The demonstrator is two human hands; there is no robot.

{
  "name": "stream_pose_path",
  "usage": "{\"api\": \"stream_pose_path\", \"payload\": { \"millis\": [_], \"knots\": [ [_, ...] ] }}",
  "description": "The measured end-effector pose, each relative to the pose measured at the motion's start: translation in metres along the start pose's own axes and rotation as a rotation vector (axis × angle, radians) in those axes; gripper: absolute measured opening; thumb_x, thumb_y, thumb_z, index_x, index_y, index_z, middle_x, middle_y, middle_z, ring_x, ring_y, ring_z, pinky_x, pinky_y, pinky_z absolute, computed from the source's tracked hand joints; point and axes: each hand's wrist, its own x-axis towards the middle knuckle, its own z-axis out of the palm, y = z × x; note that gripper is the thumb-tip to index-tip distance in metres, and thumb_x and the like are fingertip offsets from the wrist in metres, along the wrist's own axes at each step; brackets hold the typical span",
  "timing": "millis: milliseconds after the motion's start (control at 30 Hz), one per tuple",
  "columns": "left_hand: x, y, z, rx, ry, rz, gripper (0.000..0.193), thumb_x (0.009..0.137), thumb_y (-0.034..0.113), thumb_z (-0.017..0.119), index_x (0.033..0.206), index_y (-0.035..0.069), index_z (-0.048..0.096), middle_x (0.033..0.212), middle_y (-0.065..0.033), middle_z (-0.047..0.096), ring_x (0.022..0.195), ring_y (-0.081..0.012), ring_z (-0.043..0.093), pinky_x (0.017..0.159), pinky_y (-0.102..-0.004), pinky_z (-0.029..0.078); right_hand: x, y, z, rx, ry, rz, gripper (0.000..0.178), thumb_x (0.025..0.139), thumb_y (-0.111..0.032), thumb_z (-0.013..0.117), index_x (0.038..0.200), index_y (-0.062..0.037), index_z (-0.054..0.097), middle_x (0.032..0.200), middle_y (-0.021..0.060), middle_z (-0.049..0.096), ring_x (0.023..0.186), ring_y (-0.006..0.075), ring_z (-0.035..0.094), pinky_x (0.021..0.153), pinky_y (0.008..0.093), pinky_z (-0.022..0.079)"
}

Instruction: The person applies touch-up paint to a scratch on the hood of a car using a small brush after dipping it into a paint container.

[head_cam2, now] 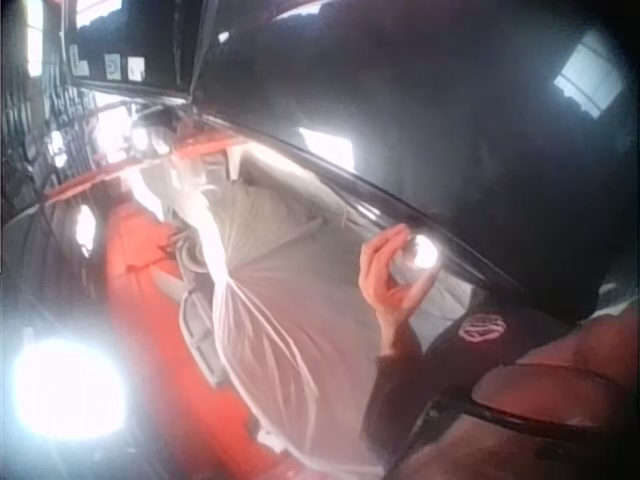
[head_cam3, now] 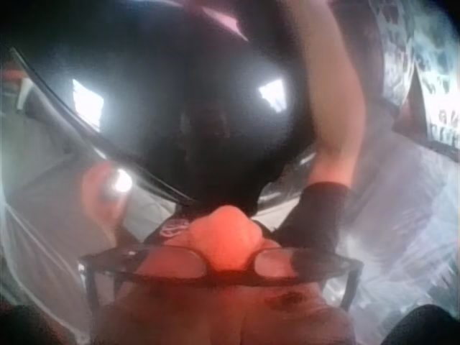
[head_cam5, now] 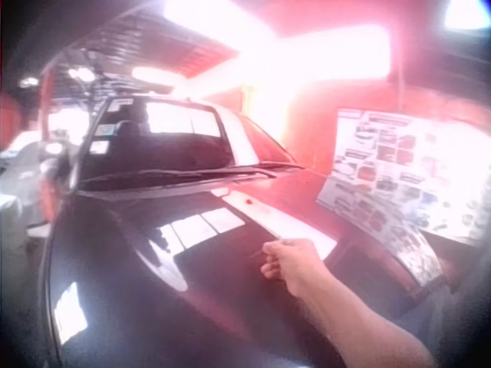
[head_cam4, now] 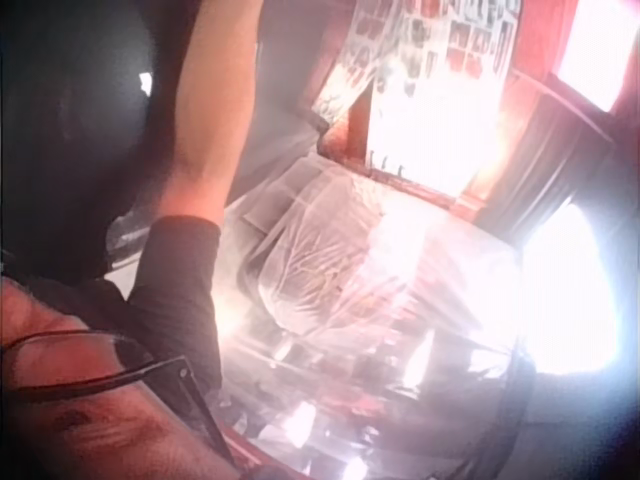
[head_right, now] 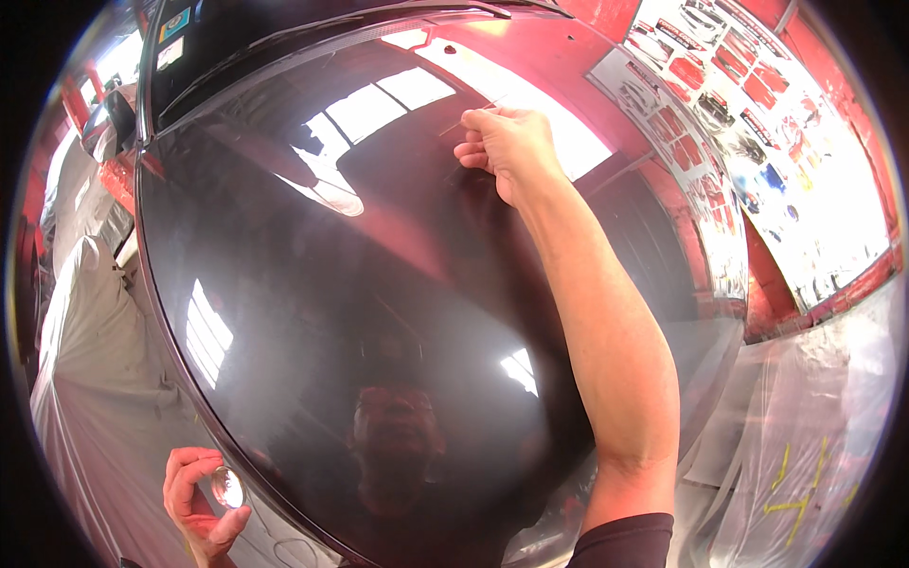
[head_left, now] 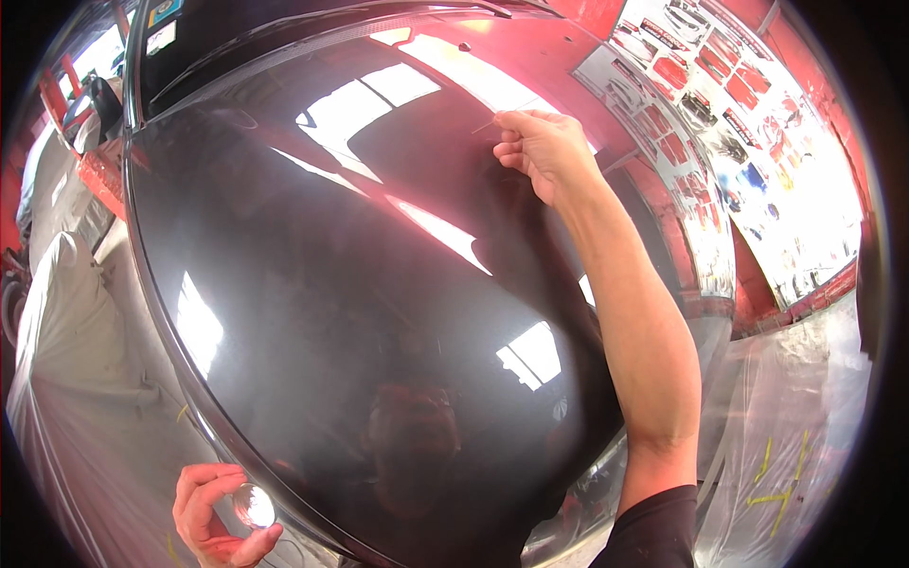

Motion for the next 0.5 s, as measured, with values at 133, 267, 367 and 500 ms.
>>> {"api": "stream_pose_path", "payload": {
  "millis": [133, 267, 367, 500],
  "knots": [
    [-0.0021, 0.0005, 0.0010, -0.036, 0.018, -0.037, 0.056, 0.058, 0.035, 0.082, 0.099, 0.000, 0.067, 0.100, -0.0147, 0.061, 0.092, -0.0241, 0.059, 0.079, -0.0335, 0.046, 0.0017, 0.0011, -0.0020, -0.006, -0.026, 0.008, 0.015, 0.086, -0.008, 0.070, 0.088, 0.0056, 0.063, 0.074, 0.0114, 0.062, 0.059, 0.0188, 0.065, 0.054, 0.0267, 0.054],
    [-0.0036, -0.0032, 0.0016, -0.019, 0.002, -0.007, 0.056, 0.056, 0.033, 0.082, 0.099, 0.001, 0.067, 0.101, -0.0151, 0.061, 0.092, -0.0246, 0.059, 0.079, -0.0334, 0.046, 0.0014, -0.0001, -0.0023, -0.017, -0.019, 0.012, 0.013, 0.087, -0.007, 0.069, 0.087, 0.0044, 0.063, 0.074, 0.0108, 0.062, 0.058, 0.0179, 0.064, 0.053, 0.0262, 0.054],
    [-0.0030, -0.0035, 0.0022, -0.019, 0.004, -0.017, 0.056, 0.056, 0.033, 0.082, 0.099, 0.001, 0.067, 0.101, -0.0151, 0.061, 0.091, -0.0246, 0.059, 0.079, -0.0333, 0.046, 0.0022, -0.0005, -0.0018, -0.019, -0.024, 0.014, 0.012, 0.087, -0.006, 0.069, 0.087, 0.0044, 0.063, 0.074, 0.0107, 0.062, 0.058, 0.0175, 0.064, 0.053, 0.0262, 0.054],
    [-0.0013, -0.0028, 0.0031, -0.021, 0.009, -0.018, 0.056, 0.057, 0.035, 0.082, 0.099, 0.001, 0.067, 0.101, -0.0150, 0.061, 0.092, -0.0244, 0.059, 0.079, -0.0334, 0.046, 0.0023, 0.0004, -0.0008, -0.007, -0.019, 0.019, 0.013, 0.087, -0.006, 0.069, 0.088, 0.0052, 0.063, 0.074, 0.0111, 0.063, 0.058, 0.0173, 0.064, 0.053, 0.0262, 0.055]
  ]
}}
